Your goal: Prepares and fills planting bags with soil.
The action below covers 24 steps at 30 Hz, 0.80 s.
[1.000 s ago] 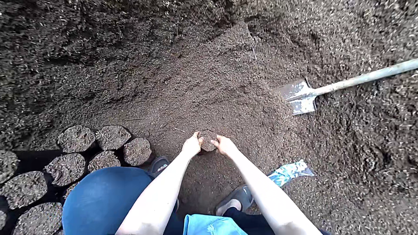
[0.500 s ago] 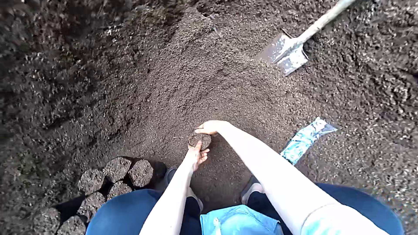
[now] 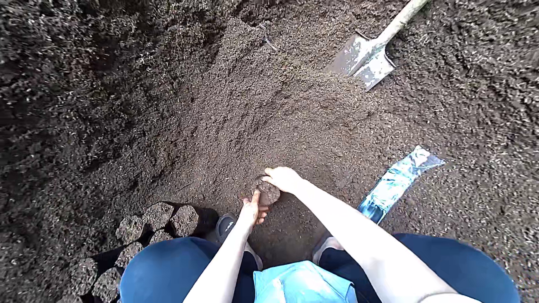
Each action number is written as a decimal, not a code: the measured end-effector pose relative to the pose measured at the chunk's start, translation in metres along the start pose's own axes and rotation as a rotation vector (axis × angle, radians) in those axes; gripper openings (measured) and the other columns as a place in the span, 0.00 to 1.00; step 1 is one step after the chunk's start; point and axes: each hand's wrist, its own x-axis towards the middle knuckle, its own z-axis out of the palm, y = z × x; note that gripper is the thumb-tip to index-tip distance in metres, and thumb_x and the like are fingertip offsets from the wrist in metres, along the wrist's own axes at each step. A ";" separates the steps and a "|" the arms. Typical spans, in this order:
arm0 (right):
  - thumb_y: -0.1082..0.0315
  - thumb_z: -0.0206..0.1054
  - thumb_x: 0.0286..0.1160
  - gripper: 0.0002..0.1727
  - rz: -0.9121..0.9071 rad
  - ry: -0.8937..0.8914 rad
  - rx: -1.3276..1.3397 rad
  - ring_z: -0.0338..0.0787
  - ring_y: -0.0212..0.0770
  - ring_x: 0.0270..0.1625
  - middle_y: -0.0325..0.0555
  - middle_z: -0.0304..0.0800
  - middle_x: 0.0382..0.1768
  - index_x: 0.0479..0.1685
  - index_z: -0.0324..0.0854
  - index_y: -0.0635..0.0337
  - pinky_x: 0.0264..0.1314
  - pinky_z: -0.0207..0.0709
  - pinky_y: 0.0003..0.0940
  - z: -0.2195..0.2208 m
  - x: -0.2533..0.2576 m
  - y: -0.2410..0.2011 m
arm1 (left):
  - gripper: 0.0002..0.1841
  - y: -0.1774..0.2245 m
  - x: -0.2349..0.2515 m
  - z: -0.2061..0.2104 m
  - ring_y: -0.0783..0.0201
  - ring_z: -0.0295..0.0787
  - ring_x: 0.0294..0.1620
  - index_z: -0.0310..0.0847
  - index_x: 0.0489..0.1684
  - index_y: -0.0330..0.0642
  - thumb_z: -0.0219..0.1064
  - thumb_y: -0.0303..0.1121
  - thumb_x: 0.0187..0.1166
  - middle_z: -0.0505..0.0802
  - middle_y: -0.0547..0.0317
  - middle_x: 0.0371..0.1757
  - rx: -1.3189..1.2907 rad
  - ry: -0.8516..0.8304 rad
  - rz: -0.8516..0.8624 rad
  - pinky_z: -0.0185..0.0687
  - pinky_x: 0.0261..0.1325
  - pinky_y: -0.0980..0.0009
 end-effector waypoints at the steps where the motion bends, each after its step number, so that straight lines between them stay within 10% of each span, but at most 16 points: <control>1: 0.42 0.49 0.92 0.31 0.023 0.003 0.043 0.88 0.67 0.65 0.67 0.89 0.56 0.69 0.77 0.61 0.69 0.76 0.67 0.005 -0.009 0.007 | 0.39 -0.006 0.001 0.000 0.52 0.93 0.53 0.46 0.92 0.38 0.41 0.60 0.93 0.89 0.39 0.66 0.075 -0.036 0.042 0.87 0.55 0.57; 4: 0.36 0.52 0.87 0.36 0.038 0.010 0.250 0.87 0.63 0.68 0.65 0.89 0.61 0.74 0.77 0.59 0.74 0.73 0.65 0.019 -0.028 0.037 | 0.40 -0.020 0.003 0.005 0.39 0.81 0.77 0.57 0.89 0.34 0.44 0.61 0.92 0.80 0.29 0.77 0.378 -0.065 0.189 0.73 0.79 0.41; 9: 0.46 0.46 0.94 0.30 0.135 0.077 0.493 0.91 0.52 0.57 0.59 0.90 0.57 0.74 0.77 0.62 0.69 0.79 0.53 0.023 -0.032 0.065 | 0.36 -0.026 -0.006 0.014 0.39 0.84 0.73 0.68 0.81 0.38 0.42 0.62 0.92 0.87 0.34 0.69 0.597 0.020 0.242 0.76 0.73 0.36; 19: 0.67 0.49 0.93 0.23 0.207 0.095 0.092 0.72 0.56 0.85 0.61 0.74 0.81 0.81 0.73 0.63 0.89 0.62 0.50 0.012 0.072 0.055 | 0.29 0.001 0.019 -0.031 0.44 0.77 0.81 0.70 0.83 0.32 0.41 0.46 0.98 0.82 0.34 0.77 0.334 0.139 0.347 0.64 0.85 0.47; 24: 0.63 0.70 0.76 0.40 0.298 -0.013 -0.003 0.40 0.65 0.96 0.48 0.44 0.96 0.91 0.62 0.39 0.82 0.52 0.79 0.047 0.111 0.062 | 0.29 0.006 0.029 -0.036 0.45 0.79 0.78 0.74 0.76 0.32 0.40 0.48 0.97 0.84 0.34 0.73 0.271 0.133 0.307 0.67 0.82 0.45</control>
